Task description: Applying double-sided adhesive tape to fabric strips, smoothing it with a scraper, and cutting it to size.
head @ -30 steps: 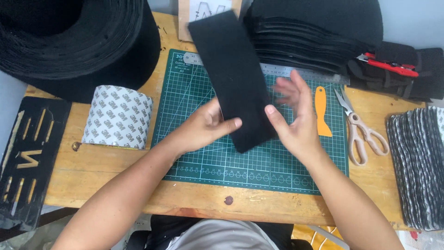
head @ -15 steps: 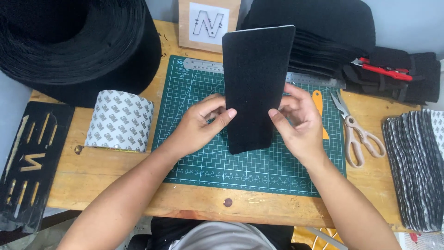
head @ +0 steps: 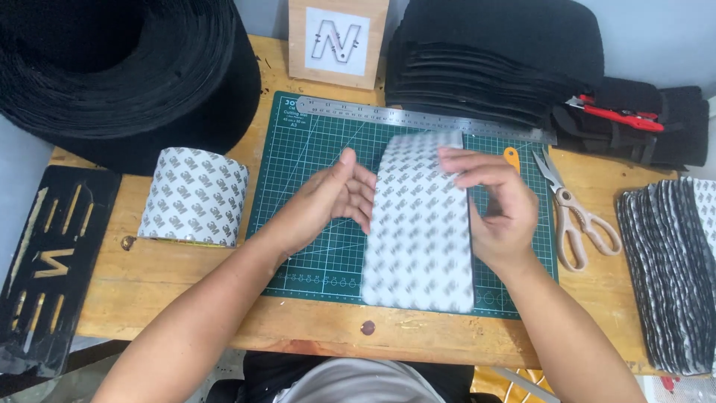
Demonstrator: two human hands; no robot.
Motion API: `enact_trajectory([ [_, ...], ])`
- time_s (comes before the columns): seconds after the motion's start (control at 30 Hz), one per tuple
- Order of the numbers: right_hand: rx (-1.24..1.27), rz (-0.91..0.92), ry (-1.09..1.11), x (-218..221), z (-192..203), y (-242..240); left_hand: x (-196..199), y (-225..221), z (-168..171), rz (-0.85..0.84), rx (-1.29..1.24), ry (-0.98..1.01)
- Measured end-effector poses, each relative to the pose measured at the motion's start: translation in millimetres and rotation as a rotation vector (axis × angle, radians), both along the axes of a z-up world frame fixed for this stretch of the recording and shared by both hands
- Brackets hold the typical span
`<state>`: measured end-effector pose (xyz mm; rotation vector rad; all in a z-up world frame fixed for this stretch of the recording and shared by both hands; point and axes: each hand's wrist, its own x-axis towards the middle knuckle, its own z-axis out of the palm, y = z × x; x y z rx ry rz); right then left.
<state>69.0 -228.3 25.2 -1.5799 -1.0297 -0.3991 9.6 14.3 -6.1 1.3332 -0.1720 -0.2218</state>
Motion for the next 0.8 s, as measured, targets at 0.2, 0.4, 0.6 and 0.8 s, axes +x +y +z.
enact_trajectory([
  [0.2,-0.132,-0.030,-0.097,3.9,0.7,0.7,-0.7,-4.1,7.4,0.132,-0.040,-0.035],
  [0.4,0.028,-0.140,0.366,4.4,-18.4,3.5,6.9,-1.0,-23.8,0.161,0.078,-0.087],
  [0.6,-0.041,0.022,0.656,18.2,-40.5,-3.3,-0.7,-8.9,-12.8,0.109,0.140,-0.164],
  [0.8,-0.225,-0.060,0.677,5.1,-12.1,2.5,1.6,-2.9,-3.5,0.174,-0.012,-0.176],
])
